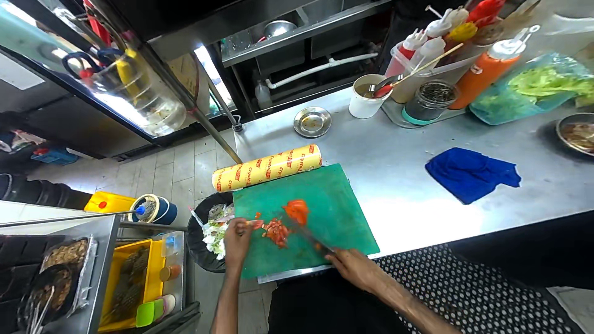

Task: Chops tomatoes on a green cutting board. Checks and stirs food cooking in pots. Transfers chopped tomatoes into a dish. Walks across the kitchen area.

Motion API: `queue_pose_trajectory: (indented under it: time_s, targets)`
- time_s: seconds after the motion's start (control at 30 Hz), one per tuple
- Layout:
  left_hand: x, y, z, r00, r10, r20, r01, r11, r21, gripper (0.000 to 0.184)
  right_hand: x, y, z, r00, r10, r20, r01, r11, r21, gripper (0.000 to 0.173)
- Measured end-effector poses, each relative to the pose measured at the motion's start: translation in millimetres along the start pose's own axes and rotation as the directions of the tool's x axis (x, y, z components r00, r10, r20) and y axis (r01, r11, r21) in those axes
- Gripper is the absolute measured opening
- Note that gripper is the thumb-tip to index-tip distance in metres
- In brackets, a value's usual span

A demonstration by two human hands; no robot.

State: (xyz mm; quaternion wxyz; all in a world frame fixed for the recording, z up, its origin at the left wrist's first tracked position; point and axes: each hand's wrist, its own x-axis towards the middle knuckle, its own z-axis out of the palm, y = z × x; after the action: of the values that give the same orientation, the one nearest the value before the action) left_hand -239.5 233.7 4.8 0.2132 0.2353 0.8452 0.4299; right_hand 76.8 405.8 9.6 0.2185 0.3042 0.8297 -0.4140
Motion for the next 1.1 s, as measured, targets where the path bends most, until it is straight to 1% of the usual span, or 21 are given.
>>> queue_pose_trajectory:
  time_s: [0.07, 0.1, 0.17, 0.27, 0.3, 0.33, 0.37, 0.4, 0.47, 0.5, 0.53, 0.57, 0.63, 0.73, 0.77, 0.83, 0.97, 1.1]
  targets:
    - [-12, -16, -26, 0.990, -0.132, -0.044, 0.126, 0.986, -0.110, 0.029, 11, -12, 10, 0.993, -0.057, 0.103, 0.069, 0.991, -0.119, 0.051]
    - [-19, -25, -36, 0.983, -0.183, -0.028, 0.178, 0.975, -0.132, 0.027, 18, -18, 16, 0.987, -0.059, 0.150, 0.084, 0.983, -0.165, 0.050]
    - [-33, -42, -43, 0.973, -0.217, 0.074, 0.226, 0.965, -0.136, 0.025, 32, -28, 28, 0.977, -0.038, 0.210, 0.089, 0.967, -0.240, 0.049]
    - [-51, -55, -28, 0.940, -0.225, 0.255, 0.270, 0.951, -0.154, 0.030, 49, -32, 39, 0.983, -0.034, 0.181, 0.079, 0.965, -0.250, 0.049]
    - [-54, -58, -16, 0.933, -0.223, 0.282, 0.282, 0.941, -0.188, 0.031, 52, -33, 40, 0.987, -0.031, 0.160, 0.070, 0.967, -0.246, 0.050]
    - [-57, -58, -2, 0.936, -0.221, 0.275, 0.285, 0.933, -0.221, 0.034, 55, -33, 38, 0.989, -0.021, 0.143, 0.057, 0.967, -0.249, 0.050]
    - [-59, -58, 13, 0.951, -0.218, 0.221, 0.268, 0.935, -0.231, 0.036, 56, -34, 34, 0.992, -0.013, 0.129, 0.045, 0.966, -0.254, 0.051]
    - [-62, -58, 26, 0.969, -0.214, 0.125, 0.235, 0.954, -0.186, 0.040, 56, -36, 31, 0.993, -0.006, 0.120, 0.038, 0.964, -0.262, 0.051]
    - [-67, -60, 38, 0.982, -0.166, -0.090, 0.168, 0.986, 0.011, 0.046, 53, -48, 26, 0.992, 0.009, 0.123, 0.028, 0.956, -0.293, 0.049]
    - [-68, -62, 39, 0.979, -0.114, -0.169, 0.130, 0.988, 0.089, 0.042, 51, -55, 23, 0.992, 0.015, 0.127, 0.026, 0.949, -0.313, 0.049]
    - [-70, -67, 40, 0.974, -0.053, -0.219, 0.086, 0.986, 0.146, 0.035, 47, -62, 20, 0.991, 0.022, 0.131, 0.023, 0.942, -0.333, 0.049]
    - [-72, -72, 41, 0.973, 0.005, -0.232, 0.040, 0.982, 0.187, 0.029, 43, -69, 18, 0.990, 0.031, 0.136, 0.019, 0.935, -0.355, 0.049]
    - [-75, -79, 43, 0.976, 0.119, -0.185, -0.068, 0.962, 0.263, 0.023, 38, -80, 15, 0.986, 0.059, 0.157, 0.009, 0.918, -0.397, 0.048]
    - [-75, -86, 49, 0.974, 0.215, -0.073, -0.179, 0.925, 0.336, 0.020, 35, -90, 15, 0.979, 0.102, 0.174, -0.010, 0.886, -0.463, 0.040]
    - [-74, -89, 51, 0.969, 0.241, -0.057, -0.206, 0.912, 0.353, 0.019, 35, -90, 16, 0.977, 0.108, 0.184, -0.005, 0.875, -0.484, 0.037]
    - [-73, -92, 55, 0.960, 0.273, -0.053, -0.236, 0.901, 0.365, 0.019, 36, -86, 19, 0.977, 0.108, 0.185, 0.000, 0.863, -0.505, 0.034]
    - [-74, -95, 57, 0.947, 0.312, -0.080, -0.263, 0.893, 0.364, 0.019, 48, -81, 34, 0.981, 0.102, 0.167, -0.008, 0.872, -0.489, 0.030]
    - [-74, -95, 55, 0.942, 0.329, -0.071, -0.286, 0.893, 0.347, 0.017, 75, -99, 46, 0.985, 0.058, 0.165, 0.025, 0.885, -0.465, 0.032]
